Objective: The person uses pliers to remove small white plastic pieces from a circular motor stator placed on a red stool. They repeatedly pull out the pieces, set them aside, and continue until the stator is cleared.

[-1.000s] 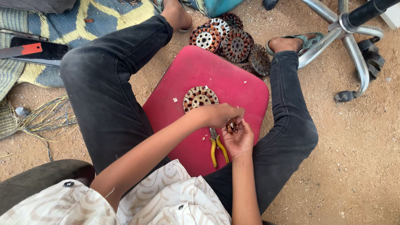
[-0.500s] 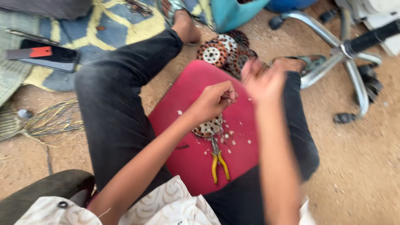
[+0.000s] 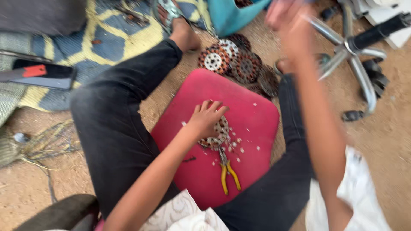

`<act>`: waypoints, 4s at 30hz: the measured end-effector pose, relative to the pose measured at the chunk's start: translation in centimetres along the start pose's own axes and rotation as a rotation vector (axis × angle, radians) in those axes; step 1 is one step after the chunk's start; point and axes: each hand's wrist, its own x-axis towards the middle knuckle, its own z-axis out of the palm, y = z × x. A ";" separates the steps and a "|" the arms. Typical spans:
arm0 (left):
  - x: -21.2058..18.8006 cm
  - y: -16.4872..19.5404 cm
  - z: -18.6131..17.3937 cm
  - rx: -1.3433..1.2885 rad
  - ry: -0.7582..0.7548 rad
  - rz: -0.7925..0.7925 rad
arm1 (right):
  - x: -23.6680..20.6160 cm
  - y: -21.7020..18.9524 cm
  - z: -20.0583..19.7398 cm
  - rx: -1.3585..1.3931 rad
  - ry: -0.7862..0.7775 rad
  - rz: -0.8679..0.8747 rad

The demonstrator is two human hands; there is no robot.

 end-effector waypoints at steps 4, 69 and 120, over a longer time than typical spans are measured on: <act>0.5 0.6 3.7 0.365 -0.335 0.019 | -19.5 -0.2 3.1 -0.122 -0.721 -0.099; -1.3 -1.2 4.6 0.555 -0.149 0.018 | -35.7 -10.9 2.9 -0.280 -1.550 0.439; -0.3 -4.2 2.5 0.530 -0.119 0.415 | -38.3 -12.3 2.9 -0.024 -0.592 0.791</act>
